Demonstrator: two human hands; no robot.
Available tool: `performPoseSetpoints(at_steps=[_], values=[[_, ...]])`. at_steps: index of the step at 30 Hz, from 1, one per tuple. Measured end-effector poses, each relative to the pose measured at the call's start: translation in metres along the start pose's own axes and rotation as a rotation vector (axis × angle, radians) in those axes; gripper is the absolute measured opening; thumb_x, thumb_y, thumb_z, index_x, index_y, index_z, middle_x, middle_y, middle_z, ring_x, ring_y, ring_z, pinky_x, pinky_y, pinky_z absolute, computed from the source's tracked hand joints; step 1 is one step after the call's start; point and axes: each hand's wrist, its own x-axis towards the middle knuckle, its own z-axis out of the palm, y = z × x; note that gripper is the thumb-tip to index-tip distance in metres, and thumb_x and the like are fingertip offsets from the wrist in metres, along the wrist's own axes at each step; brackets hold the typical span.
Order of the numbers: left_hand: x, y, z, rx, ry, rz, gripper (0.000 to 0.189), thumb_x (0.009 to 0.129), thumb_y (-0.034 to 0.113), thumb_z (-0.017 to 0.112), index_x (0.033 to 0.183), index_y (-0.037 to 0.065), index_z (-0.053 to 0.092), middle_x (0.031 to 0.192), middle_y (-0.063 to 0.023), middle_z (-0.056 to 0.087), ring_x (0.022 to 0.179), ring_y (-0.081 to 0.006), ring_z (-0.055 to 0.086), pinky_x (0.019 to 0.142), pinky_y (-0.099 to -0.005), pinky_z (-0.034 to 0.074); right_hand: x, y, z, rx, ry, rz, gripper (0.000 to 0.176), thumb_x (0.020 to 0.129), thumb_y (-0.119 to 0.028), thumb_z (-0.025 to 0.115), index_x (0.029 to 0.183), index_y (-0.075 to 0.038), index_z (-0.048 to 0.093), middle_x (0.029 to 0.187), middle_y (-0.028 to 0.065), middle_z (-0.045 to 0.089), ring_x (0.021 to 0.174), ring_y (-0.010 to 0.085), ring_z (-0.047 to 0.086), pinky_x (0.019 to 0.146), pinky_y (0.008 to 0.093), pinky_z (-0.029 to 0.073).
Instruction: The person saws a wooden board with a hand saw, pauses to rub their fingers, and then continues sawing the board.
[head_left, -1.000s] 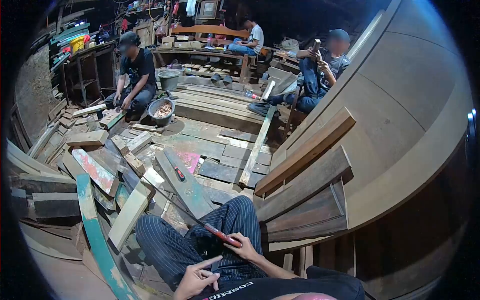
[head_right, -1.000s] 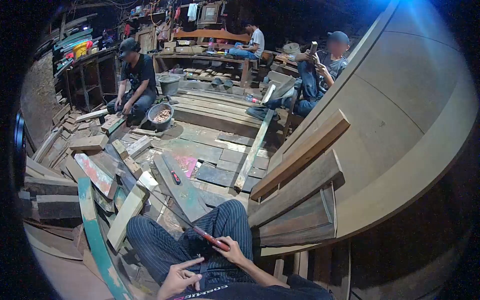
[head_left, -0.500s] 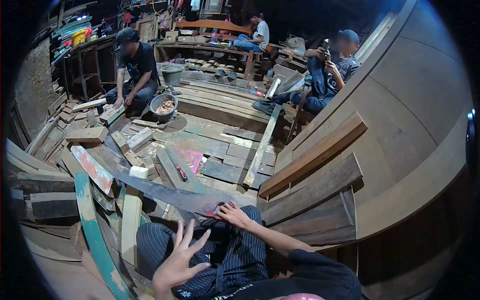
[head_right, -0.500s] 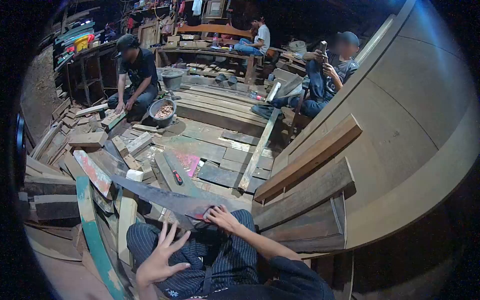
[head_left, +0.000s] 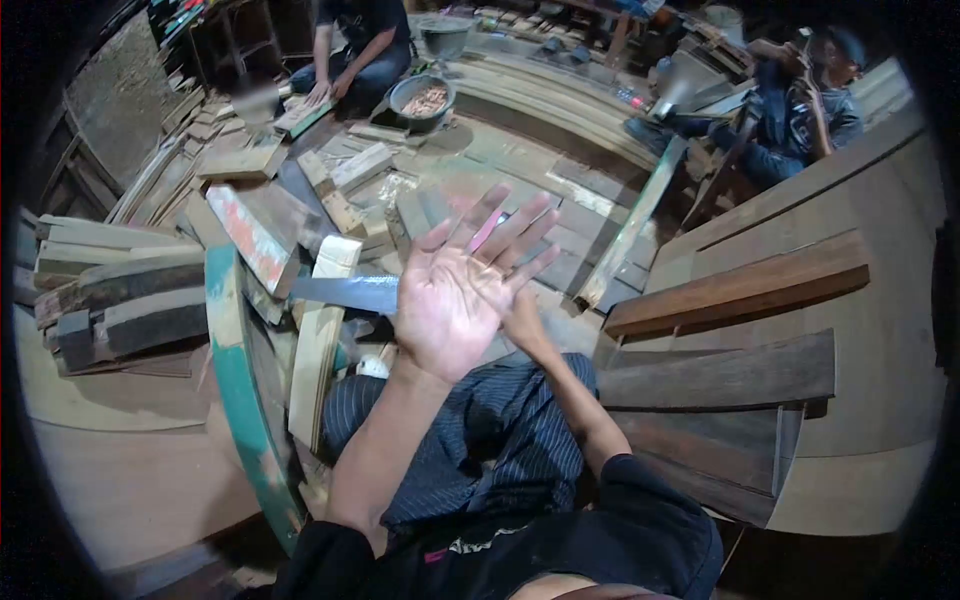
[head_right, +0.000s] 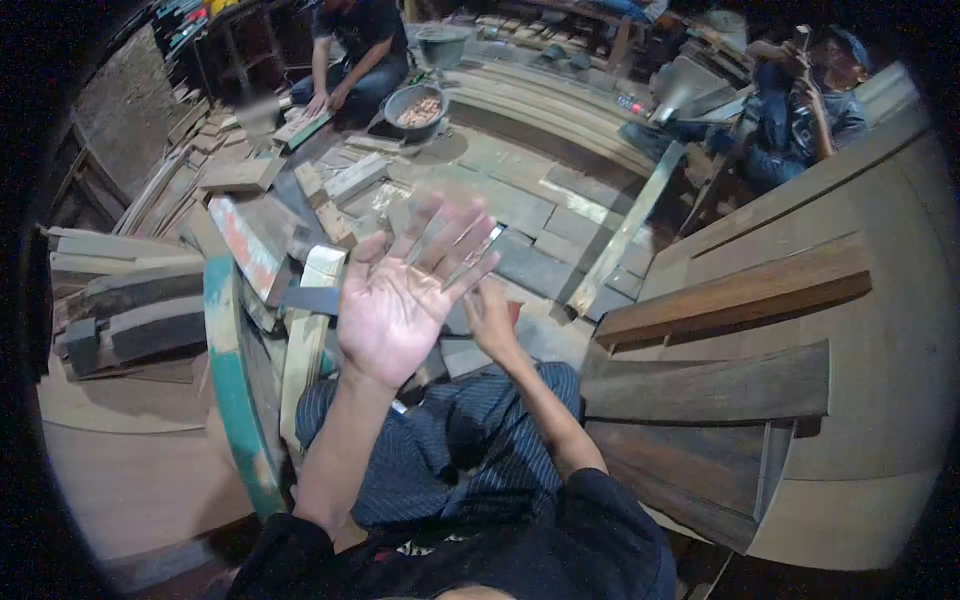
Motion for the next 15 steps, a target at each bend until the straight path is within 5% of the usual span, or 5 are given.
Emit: performPoseSetpoints(at_steps=[1, 3, 5, 11, 15], values=[[-0.003, -0.001, -0.002, -0.070, 0.006, 0.018, 0.065, 0.100, 0.036, 0.043, 0.151, -0.002, 0.035, 0.156, -0.0343, 0.032, 0.148, -0.0467, 0.029, 0.124, -0.0586, 0.019, -0.010, -0.056, -0.029, 0.308, 0.094, -0.011, 0.042, 0.101, -0.016, 0.058, 0.139, 0.001, 0.051, 0.136, 0.0204, 0.058, 0.126, 0.0311, 0.056, 0.104, 0.0404, 0.045], [-0.010, -0.007, -0.003, -0.128, 0.046, 0.036, 0.068, 0.102, 0.042, 0.042, 0.155, 0.001, 0.031, 0.158, -0.0341, 0.030, 0.149, -0.0475, 0.025, 0.126, -0.0582, 0.016, -0.038, -0.147, -0.060, 1.025, 0.250, -0.160, 0.052, 0.110, -0.037, 0.043, 0.146, 0.001, 0.044, 0.145, 0.0182, 0.051, 0.135, 0.0286, 0.049, 0.113, 0.0404, 0.038], [-0.020, -0.010, 0.001, -0.142, 0.053, -0.009, 0.072, 0.101, 0.044, 0.043, 0.157, 0.002, 0.026, 0.161, -0.0312, 0.023, 0.152, -0.0456, 0.017, 0.126, -0.0588, 0.011, -0.063, -0.200, -0.082, 1.211, 0.238, -0.197, 0.066, 0.110, -0.049, 0.029, 0.154, 0.001, 0.029, 0.153, 0.0200, 0.041, 0.143, 0.0304, 0.041, 0.118, 0.0440, 0.032], [-0.036, -0.018, -0.005, -0.180, -0.055, -0.110, 0.089, 0.098, 0.055, 0.048, 0.163, 0.009, 0.008, 0.165, -0.0247, 0.019, 0.155, -0.0423, 0.004, 0.127, -0.0566, 0.003, -0.079, -0.212, -0.089, 1.012, 0.407, -0.118, 0.044, 0.101, -0.011, 0.064, 0.140, 0.006, 0.054, 0.128, 0.0117, 0.064, 0.112, 0.0142, 0.061, 0.097, 0.0288, 0.049], [-0.042, -0.020, -0.002, -0.211, -0.065, -0.126, 0.090, 0.098, 0.055, 0.048, 0.163, 0.012, 0.002, 0.167, -0.0180, 0.019, 0.156, -0.0388, -0.002, 0.128, -0.0540, -0.002, -0.084, -0.231, -0.096, 0.974, 0.428, -0.193, 0.042, 0.097, -0.007, 0.067, 0.136, 0.007, 0.057, 0.121, 0.0129, 0.068, 0.109, 0.0166, 0.065, 0.095, 0.0296, 0.051]])
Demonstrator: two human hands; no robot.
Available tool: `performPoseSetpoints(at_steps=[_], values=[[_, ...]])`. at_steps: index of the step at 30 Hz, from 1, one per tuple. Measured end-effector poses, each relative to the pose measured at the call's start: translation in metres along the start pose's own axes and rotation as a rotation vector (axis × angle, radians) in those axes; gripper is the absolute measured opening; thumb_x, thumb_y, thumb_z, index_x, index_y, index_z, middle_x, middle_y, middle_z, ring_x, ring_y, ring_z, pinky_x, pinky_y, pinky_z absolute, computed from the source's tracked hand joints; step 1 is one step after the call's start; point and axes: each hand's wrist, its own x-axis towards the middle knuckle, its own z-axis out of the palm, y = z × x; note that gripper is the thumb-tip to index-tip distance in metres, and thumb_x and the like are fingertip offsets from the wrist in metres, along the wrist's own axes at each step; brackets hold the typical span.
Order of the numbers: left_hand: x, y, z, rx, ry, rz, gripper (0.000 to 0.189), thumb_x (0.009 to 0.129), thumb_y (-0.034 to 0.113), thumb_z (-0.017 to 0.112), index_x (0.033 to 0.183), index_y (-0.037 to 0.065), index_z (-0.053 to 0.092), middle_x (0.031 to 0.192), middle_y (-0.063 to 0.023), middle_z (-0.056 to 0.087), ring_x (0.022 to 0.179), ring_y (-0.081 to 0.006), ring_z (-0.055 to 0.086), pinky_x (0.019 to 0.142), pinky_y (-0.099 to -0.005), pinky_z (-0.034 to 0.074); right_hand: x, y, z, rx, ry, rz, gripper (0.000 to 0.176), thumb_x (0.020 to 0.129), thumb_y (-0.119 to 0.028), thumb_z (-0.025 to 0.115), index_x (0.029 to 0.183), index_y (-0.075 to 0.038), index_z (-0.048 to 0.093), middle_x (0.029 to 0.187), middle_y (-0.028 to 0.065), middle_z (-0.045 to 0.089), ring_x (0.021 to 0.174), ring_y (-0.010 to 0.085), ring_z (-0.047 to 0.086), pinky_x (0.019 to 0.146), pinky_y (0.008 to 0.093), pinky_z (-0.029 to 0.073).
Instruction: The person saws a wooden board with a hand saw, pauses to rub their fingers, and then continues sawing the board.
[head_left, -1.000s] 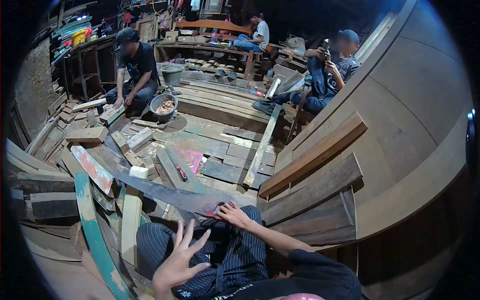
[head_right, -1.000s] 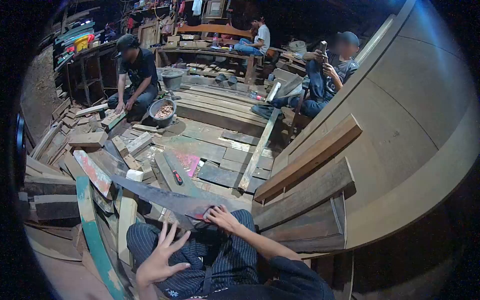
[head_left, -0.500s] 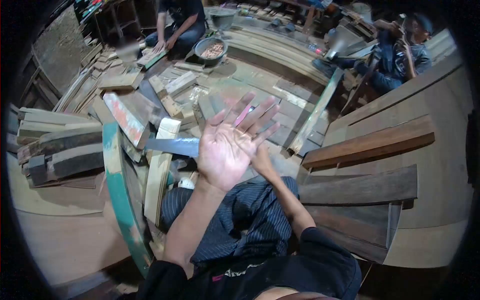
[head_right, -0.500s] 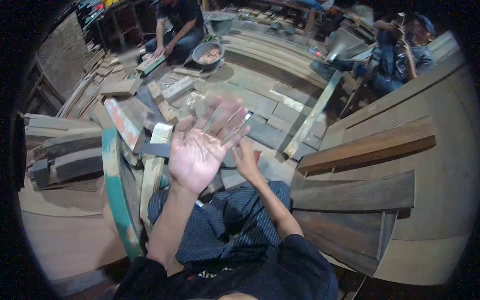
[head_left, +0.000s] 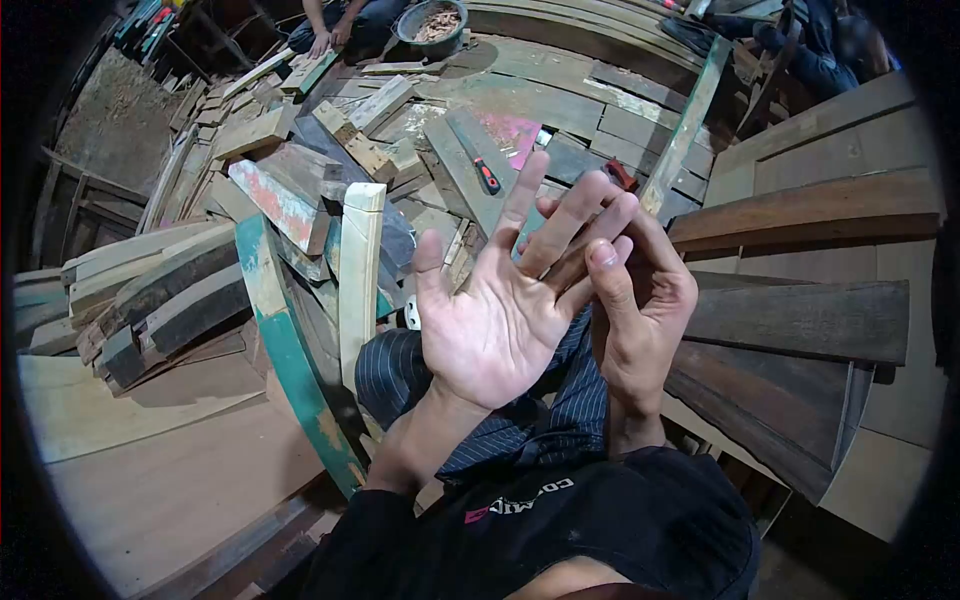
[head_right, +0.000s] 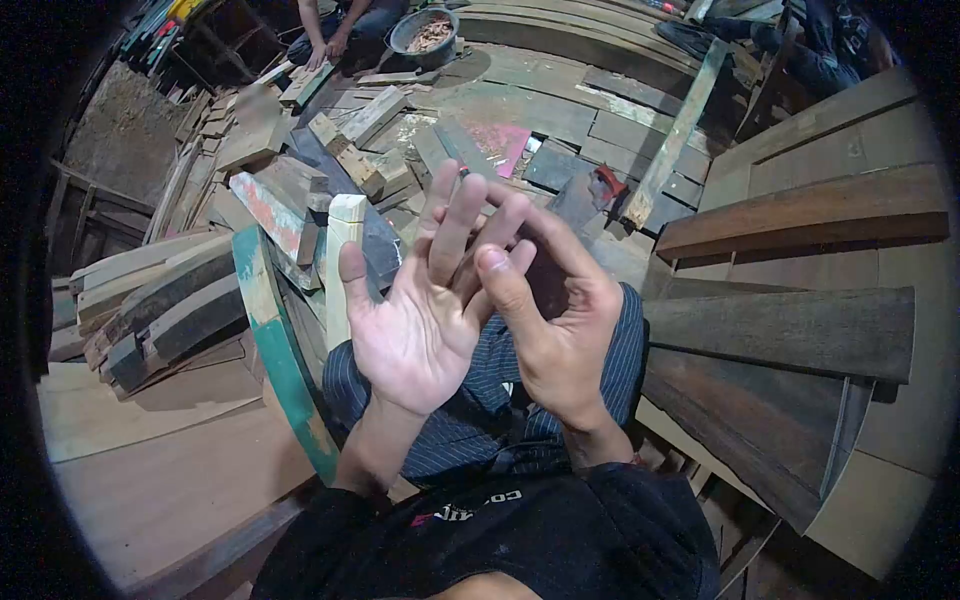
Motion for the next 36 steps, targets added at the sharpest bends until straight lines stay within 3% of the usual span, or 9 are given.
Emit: performPoseSetpoints(at_steps=[3, 4, 16, 19, 23, 27, 30, 34, 36], values=[[-0.003, 0.000, 0.003, -0.072, -0.057, -0.036, 0.089, 0.099, 0.056, 0.047, 0.163, 0.017, 0.000, 0.167, -0.0173, 0.020, 0.156, -0.0381, -0.003, 0.128, -0.0541, -0.004, -0.003, -0.005, 0.003, 0.029, -0.002, -0.023, 0.042, 0.097, -0.006, 0.068, 0.135, 0.008, 0.057, 0.122, 0.0143, 0.068, 0.110, 0.0184, 0.065, 0.096, 0.0307, 0.051], [-0.005, 0.002, 0.003, -0.040, -0.038, -0.058, 0.087, 0.099, 0.058, 0.046, 0.164, 0.023, -0.001, 0.167, -0.0175, 0.021, 0.156, -0.0389, -0.004, 0.127, -0.0548, -0.005, -0.003, -0.006, 0.003, 0.017, 0.009, 0.000, 0.042, 0.097, -0.005, 0.068, 0.135, 0.008, 0.057, 0.123, 0.0152, 0.068, 0.110, 0.0192, 0.066, 0.096, 0.0317, 0.051], [-0.008, 0.002, -0.001, 0.123, -0.115, -0.070, 0.089, 0.098, 0.066, 0.043, 0.163, 0.030, -0.007, 0.166, -0.0215, 0.020, 0.155, -0.0428, -0.002, 0.125, -0.0604, -0.003, -0.010, -0.007, -0.001, 0.116, 0.026, 0.080, 0.037, 0.096, -0.002, 0.068, 0.131, 0.008, 0.059, 0.128, 0.0190, 0.066, 0.111, 0.0206, 0.066, 0.096, 0.0351, 0.054], [-0.009, 0.001, 0.000, 0.138, -0.075, -0.078, 0.091, 0.097, 0.067, 0.044, 0.163, 0.029, -0.007, 0.165, -0.0226, 0.022, 0.155, -0.0441, 0.002, 0.125, -0.0608, 0.002, -0.009, -0.011, 0.002, 0.125, 0.103, 0.137, 0.031, 0.095, -0.001, 0.069, 0.124, 0.008, 0.062, 0.117, 0.0152, 0.071, 0.101, 0.0178, 0.068, 0.091, 0.0329, 0.056], [-0.012, 0.002, 0.000, 0.207, 0.054, -0.114, 0.094, 0.096, 0.067, 0.046, 0.163, 0.027, -0.007, 0.161, -0.0266, 0.028, 0.153, -0.0468, 0.013, 0.124, -0.0611, 0.011, -0.006, -0.016, -0.006, 0.046, 0.151, 0.187, 0.017, 0.099, -0.009, 0.067, 0.104, 0.008, 0.070, 0.091, 0.0064, 0.071, 0.081, 0.0091, 0.065, 0.075, 0.0243, 0.052], [-0.008, -0.001, -0.002, 0.186, 0.046, -0.142, 0.095, 0.097, 0.064, 0.048, 0.163, 0.024, -0.006, 0.160, -0.0308, 0.026, 0.154, -0.0455, 0.011, 0.124, -0.0615, 0.011, 0.000, -0.008, -0.013, 0.026, 0.267, 0.089, 0.039, 0.108, -0.025, 0.055, 0.094, 0.007, 0.073, 0.078, -0.0007, 0.065, 0.066, 0.0027, 0.049, 0.059, 0.0191, 0.034], [-0.008, -0.002, -0.003, 0.122, 0.025, -0.114, 0.093, 0.098, 0.062, 0.048, 0.163, 0.024, -0.007, 0.163, -0.0278, 0.022, 0.155, -0.0441, 0.005, 0.124, -0.0614, 0.006, -0.004, -0.011, -0.016, 0.053, 0.175, 0.099, 0.039, 0.109, -0.026, 0.048, 0.100, 0.007, 0.068, 0.094, 0.0098, 0.071, 0.083, 0.0122, 0.067, 0.076, 0.0244, 0.053], [-0.008, 0.001, -0.007, 0.101, -0.023, -0.131, 0.090, 0.100, 0.060, 0.046, 0.163, 0.025, -0.008, 0.166, -0.0222, 0.020, 0.156, -0.0417, 0.000, 0.124, -0.0616, 0.001, -0.004, -0.017, -0.014, 0.032, 0.105, 0.098, 0.036, 0.106, -0.021, 0.051, 0.112, 0.009, 0.069, 0.101, 0.0116, 0.072, 0.085, 0.0115, 0.064, 0.074, 0.0240, 0.049], [-0.008, 0.002, -0.009, 0.086, -0.032, -0.137, 0.089, 0.100, 0.059, 0.045, 0.163, 0.026, -0.009, 0.166, -0.0212, 0.020, 0.156, -0.0409, -0.002, 0.124, -0.0618, 0.001, -0.004, -0.018, -0.015, 0.045, 0.076, 0.082, 0.033, 0.102, -0.017, 0.056, 0.116, 0.010, 0.069, 0.104, 0.0138, 0.072, 0.090, 0.0139, 0.066, 0.080, 0.0262, 0.051]])
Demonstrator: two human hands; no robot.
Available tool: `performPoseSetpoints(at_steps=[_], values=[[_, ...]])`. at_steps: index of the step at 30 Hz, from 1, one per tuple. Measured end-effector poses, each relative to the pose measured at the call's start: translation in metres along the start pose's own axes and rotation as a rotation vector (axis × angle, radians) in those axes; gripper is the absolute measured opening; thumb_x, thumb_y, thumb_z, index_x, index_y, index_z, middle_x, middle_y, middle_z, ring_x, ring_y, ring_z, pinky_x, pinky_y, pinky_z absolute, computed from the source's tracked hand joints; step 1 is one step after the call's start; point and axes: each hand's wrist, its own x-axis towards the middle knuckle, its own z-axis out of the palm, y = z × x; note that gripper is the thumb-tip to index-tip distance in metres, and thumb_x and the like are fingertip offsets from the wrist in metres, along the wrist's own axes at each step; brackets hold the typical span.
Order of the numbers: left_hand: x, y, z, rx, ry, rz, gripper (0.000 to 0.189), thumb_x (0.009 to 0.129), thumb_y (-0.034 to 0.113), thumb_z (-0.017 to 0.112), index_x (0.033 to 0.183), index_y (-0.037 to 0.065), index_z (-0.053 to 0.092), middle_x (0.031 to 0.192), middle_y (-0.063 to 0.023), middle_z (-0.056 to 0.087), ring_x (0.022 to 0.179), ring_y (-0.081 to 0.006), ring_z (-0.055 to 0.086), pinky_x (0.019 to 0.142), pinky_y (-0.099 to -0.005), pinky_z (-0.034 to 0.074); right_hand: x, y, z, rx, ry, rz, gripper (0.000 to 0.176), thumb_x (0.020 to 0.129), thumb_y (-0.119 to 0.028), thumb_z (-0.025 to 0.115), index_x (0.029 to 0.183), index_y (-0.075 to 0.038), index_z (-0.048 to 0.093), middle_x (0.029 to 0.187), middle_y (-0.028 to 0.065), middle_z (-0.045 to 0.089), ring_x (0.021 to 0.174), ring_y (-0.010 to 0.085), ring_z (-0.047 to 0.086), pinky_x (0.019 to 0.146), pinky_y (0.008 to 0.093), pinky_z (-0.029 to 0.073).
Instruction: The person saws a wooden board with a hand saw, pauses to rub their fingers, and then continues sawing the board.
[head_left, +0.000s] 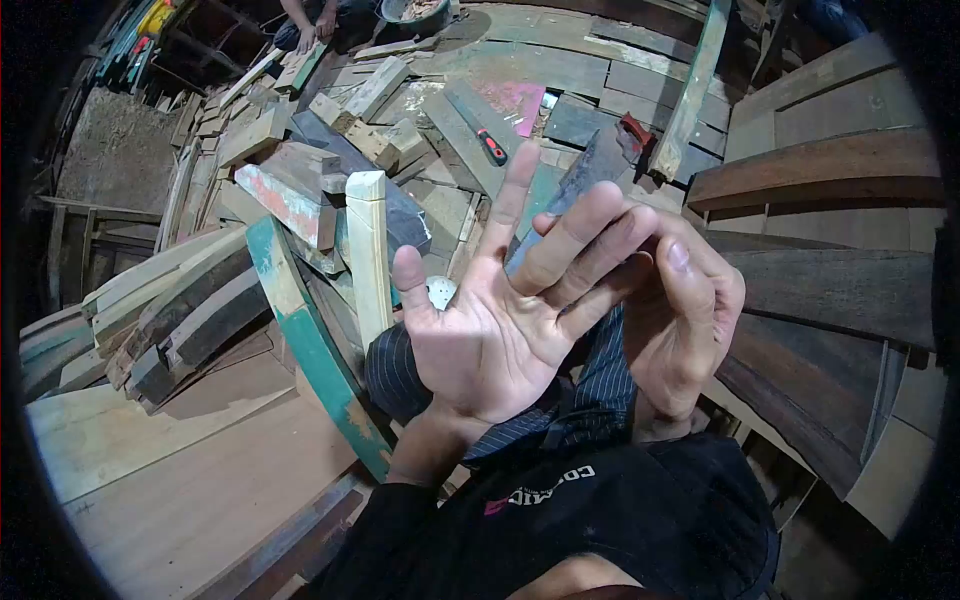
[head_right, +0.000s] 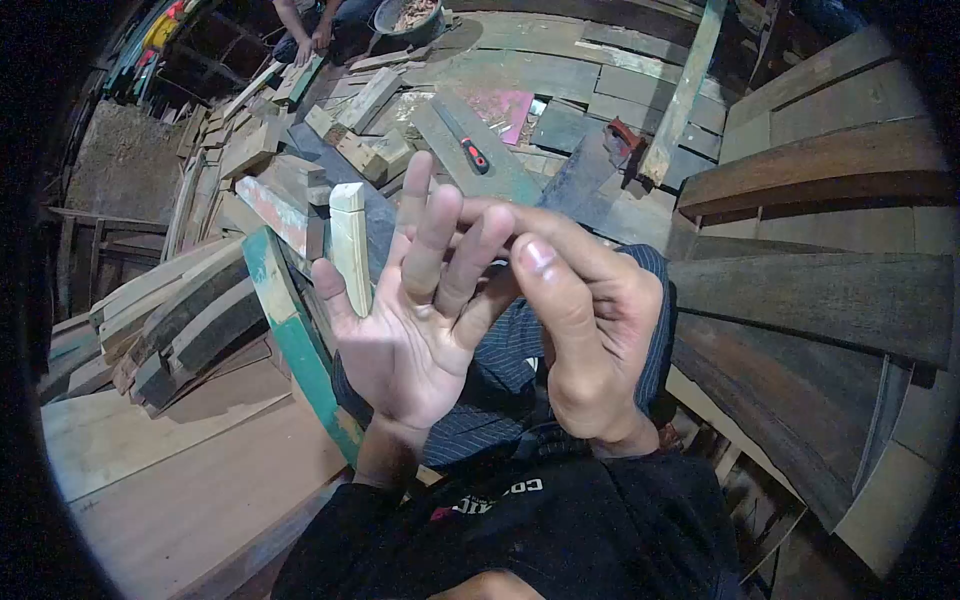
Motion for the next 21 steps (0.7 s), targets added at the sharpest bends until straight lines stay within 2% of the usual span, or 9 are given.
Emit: performPoseSetpoints(at_steps=[5, 10, 14, 17, 21], values=[[0.001, -0.003, 0.000, -0.040, 0.002, 0.017, 0.088, 0.100, 0.061, 0.043, 0.162, 0.027, -0.010, 0.166, -0.0216, 0.019, 0.156, -0.0395, -0.002, 0.124, -0.0622, 0.000, 0.000, 0.000, 0.001, -0.027, -0.001, -0.019, 0.030, 0.095, -0.009, 0.067, 0.119, 0.010, 0.068, 0.104, 0.0146, 0.073, 0.095, 0.0152, 0.068, 0.085, 0.0286, 0.054], [0.000, -0.005, -0.002, -0.072, 0.007, 0.021, 0.088, 0.100, 0.060, 0.043, 0.162, 0.029, -0.011, 0.166, -0.0231, 0.019, 0.157, -0.0379, 0.001, 0.124, -0.0617, 0.000, 0.001, 0.007, 0.000, -0.026, 0.040, -0.035, 0.027, 0.095, -0.010, 0.071, 0.113, 0.009, 0.070, 0.097, 0.0113, 0.074, 0.086, 0.0127, 0.068, 0.078, 0.0258, 0.054], [-0.002, -0.004, -0.006, -0.022, 0.034, -0.002, 0.089, 0.100, 0.059, 0.045, 0.162, 0.029, -0.011, 0.166, -0.0242, 0.018, 0.157, -0.0381, 0.002, 0.124, -0.0614, -0.001, 0.003, 0.011, -0.003, -0.011, 0.104, -0.029, 0.026, 0.100, -0.016, 0.067, 0.102, 0.008, 0.073, 0.088, 0.0082, 0.074, 0.074, 0.0084, 0.064, 0.067, 0.0219, 0.050], [0.000, -0.006, -0.004, -0.009, 0.047, 0.016, 0.088, 0.101, 0.057, 0.045, 0.162, 0.029, -0.010, 0.166, -0.0243, 0.015, 0.156, -0.0406, -0.002, 0.124, -0.0613, -0.004, 0.005, 0.012, -0.002, 0.096, 0.163, -0.006, 0.036, 0.106, -0.023, 0.057, 0.101, 0.008, 0.074, 0.087, 0.0078, 0.072, 0.076, 0.0085, 0.063, 0.067, 0.0213, 0.047], [0.002, -0.006, -0.001, -0.045, 0.017, 0.050, 0.086, 0.101, 0.053, 0.045, 0.163, 0.027, -0.009, 0.167, -0.0245, 0.012, 0.155, -0.0439, -0.006, 0.123, -0.0613, -0.008, 0.003, 0.007, -0.005, 0.019, 0.013, 0.014, 0.027, 0.100, -0.014, 0.063, 0.113, 0.010, 0.069, 0.098, 0.0124, 0.073, 0.087, 0.0125, 0.066, 0.076, 0.0255, 0.051]])
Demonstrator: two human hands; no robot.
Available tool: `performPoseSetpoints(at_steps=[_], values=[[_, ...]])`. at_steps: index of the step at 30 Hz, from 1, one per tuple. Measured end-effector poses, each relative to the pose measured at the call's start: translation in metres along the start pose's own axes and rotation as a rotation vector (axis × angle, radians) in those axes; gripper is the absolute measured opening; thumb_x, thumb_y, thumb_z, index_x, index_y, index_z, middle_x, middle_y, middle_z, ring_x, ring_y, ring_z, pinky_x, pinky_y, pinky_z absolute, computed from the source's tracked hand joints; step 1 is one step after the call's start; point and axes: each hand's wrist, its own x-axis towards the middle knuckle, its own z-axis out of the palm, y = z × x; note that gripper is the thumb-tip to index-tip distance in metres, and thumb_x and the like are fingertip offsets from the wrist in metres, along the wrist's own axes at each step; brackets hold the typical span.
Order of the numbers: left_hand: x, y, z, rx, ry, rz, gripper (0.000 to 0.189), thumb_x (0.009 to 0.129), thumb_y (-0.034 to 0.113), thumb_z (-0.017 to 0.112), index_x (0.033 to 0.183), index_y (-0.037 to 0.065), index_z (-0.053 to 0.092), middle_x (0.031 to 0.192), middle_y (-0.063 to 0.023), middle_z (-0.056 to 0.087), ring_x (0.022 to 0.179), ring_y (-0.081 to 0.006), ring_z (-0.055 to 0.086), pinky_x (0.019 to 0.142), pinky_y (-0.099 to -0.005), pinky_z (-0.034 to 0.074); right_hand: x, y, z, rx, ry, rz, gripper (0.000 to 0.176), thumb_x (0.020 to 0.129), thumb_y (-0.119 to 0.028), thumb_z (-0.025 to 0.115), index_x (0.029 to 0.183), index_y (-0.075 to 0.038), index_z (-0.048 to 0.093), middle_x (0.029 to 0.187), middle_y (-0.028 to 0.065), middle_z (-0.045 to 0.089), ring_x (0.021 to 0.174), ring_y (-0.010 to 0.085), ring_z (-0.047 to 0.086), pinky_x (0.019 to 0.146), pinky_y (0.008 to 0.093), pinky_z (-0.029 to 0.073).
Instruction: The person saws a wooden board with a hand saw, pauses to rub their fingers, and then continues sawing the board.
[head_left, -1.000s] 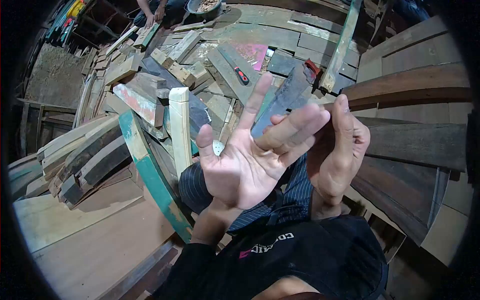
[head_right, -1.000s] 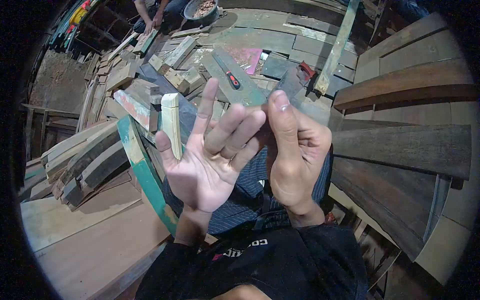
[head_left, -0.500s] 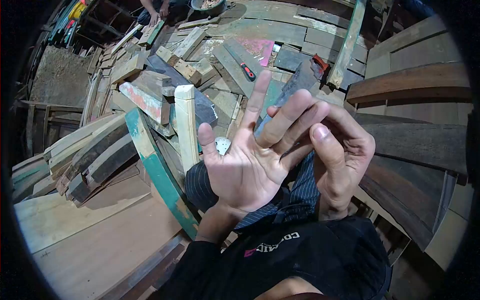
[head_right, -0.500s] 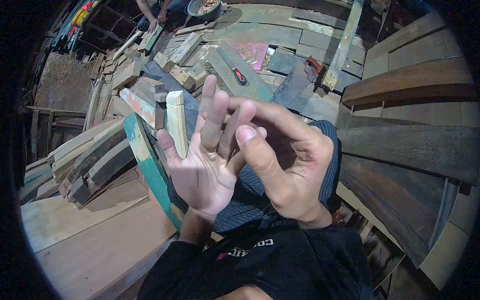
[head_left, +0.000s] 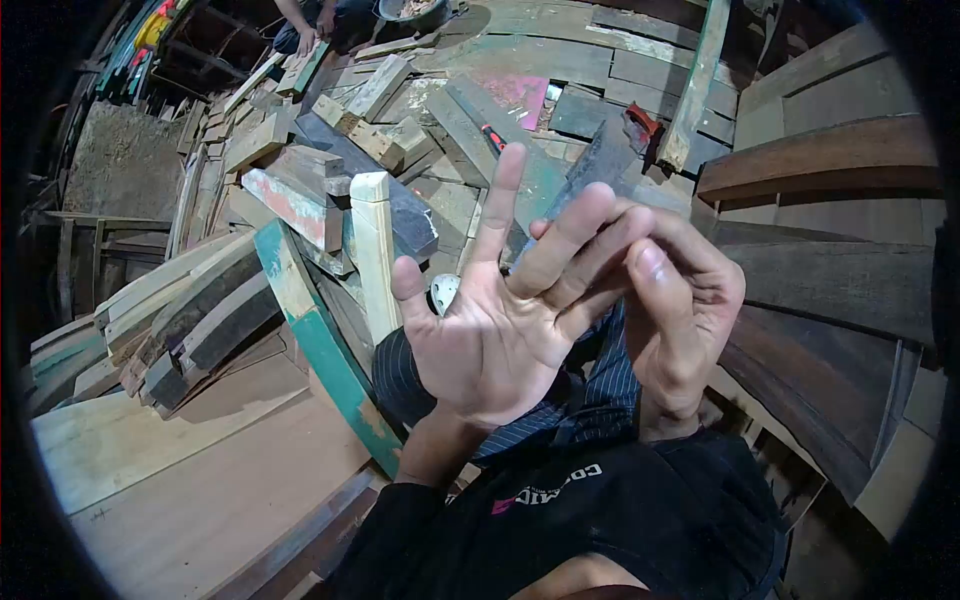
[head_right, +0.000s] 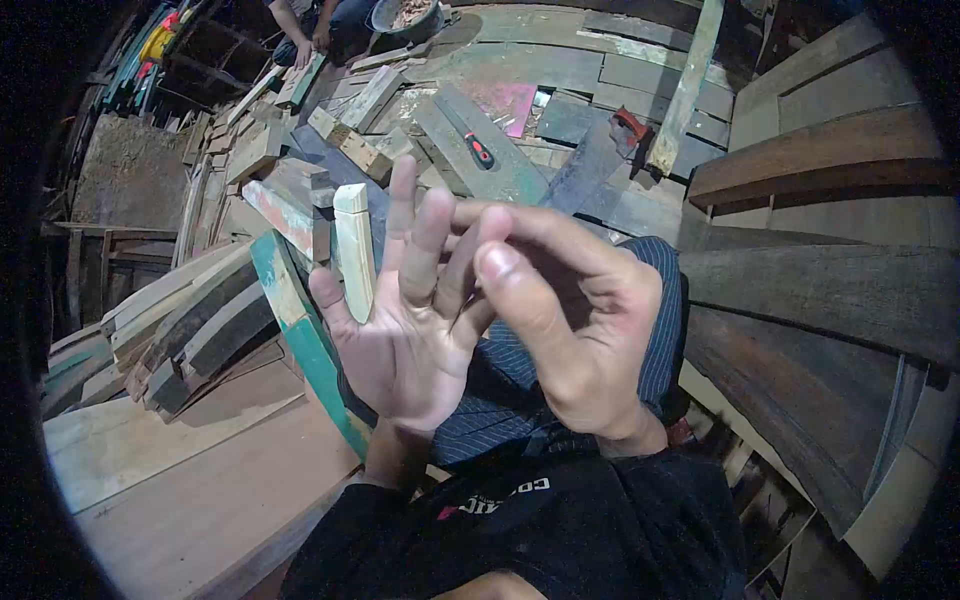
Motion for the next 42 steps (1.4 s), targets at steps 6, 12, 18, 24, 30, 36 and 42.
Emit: performPoseSetpoints(at_steps=[6, 12, 18, 24, 30, 36, 42], values=[[0.001, 0.000, -0.002, 0.117, -0.074, 0.009, 0.087, 0.102, 0.053, 0.046, 0.162, 0.028, -0.013, 0.167, -0.0254, 0.008, 0.153, -0.0495, -0.006, 0.122, -0.0630, -0.009, -0.003, 0.002, -0.002, 0.070, -0.046, 0.070, 0.032, 0.092, -0.001, 0.071, 0.121, 0.011, 0.066, 0.108, 0.0178, 0.074, 0.099, 0.0175, 0.070, 0.087, 0.0305, 0.055], [0.001, -0.001, -0.002, 0.177, -0.110, 0.010, 0.089, 0.102, 0.055, 0.048, 0.162, 0.030, -0.013, 0.167, -0.0261, 0.000, 0.153, -0.0495, -0.009, 0.121, -0.0633, -0.008, -0.003, 0.005, -0.004, 0.054, -0.039, 0.087, 0.031, 0.094, -0.003, 0.070, 0.122, 0.010, 0.066, 0.105, 0.0156, 0.074, 0.095, 0.0156, 0.069, 0.084, 0.0281, 0.055], [-0.005, 0.003, -0.006, 0.219, -0.099, -0.015, 0.088, 0.102, 0.056, 0.047, 0.161, 0.035, -0.015, 0.167, -0.0257, -0.003, 0.155, -0.0435, -0.005, 0.123, -0.0614, 0.000, -0.003, 0.006, -0.003, 0.076, -0.009, 0.110, 0.028, 0.096, -0.005, 0.068, 0.120, 0.010, 0.067, 0.103, 0.0158, 0.074, 0.090, 0.0151, 0.070, 0.079, 0.0275, 0.056], [-0.008, 0.001, -0.008, 0.296, -0.115, -0.037, 0.083, 0.102, 0.062, 0.041, 0.159, 0.042, -0.015, 0.167, -0.0267, -0.004, 0.157, -0.0385, -0.002, 0.122, -0.0628, -0.002, -0.003, 0.015, -0.001, 0.126, 0.084, 0.077, 0.028, 0.099, -0.008, 0.064, 0.117, 0.012, 0.067, 0.098, 0.0215, 0.075, 0.083, 0.0184, 0.072, 0.071, 0.0285, 0.060], [0.000, -0.001, -0.008, 0.273, -0.090, -0.081, 0.079, 0.103, 0.060, 0.041, 0.161, 0.042, -0.009, 0.167, -0.0261, 0.001, 0.157, -0.0372, 0.002, 0.122, -0.0632, 0.004, -0.003, 0.021, -0.011, 0.062, 0.145, 0.121, 0.025, 0.095, -0.006, 0.068, 0.114, 0.010, 0.071, 0.089, 0.0163, 0.076, 0.079, 0.0145, 0.072, 0.072, 0.0269, 0.059], [0.002, -0.002, -0.008, 0.110, -0.041, -0.051, 0.076, 0.103, 0.055, 0.040, 0.162, 0.040, -0.004, 0.170, -0.0167, 0.001, 0.157, -0.0348, -0.001, 0.122, -0.0634, -0.007, -0.001, 0.024, -0.003, -0.009, 0.135, -0.025, 0.025, 0.093, -0.002, 0.073, 0.116, 0.008, 0.071, 0.098, 0.0126, 0.076, 0.087, 0.0108, 0.069, 0.077, 0.0240, 0.055], [0.002, -0.003, -0.009, 0.069, -0.056, -0.018, 0.075, 0.102, 0.054, 0.041, 0.162, 0.038, -0.001, 0.169, -0.0162, 0.008, 0.156, -0.0376, -0.010, 0.118, -0.0677, -0.016, 0.000, 0.011, -0.002, -0.048, 0.033, -0.012, 0.032, 0.089, -0.002, 0.077, 0.118, 0.009, 0.068, 0.112, 0.0178, 0.074, 0.096, 0.0173, 0.071, 0.084, 0.0290, 0.058]])
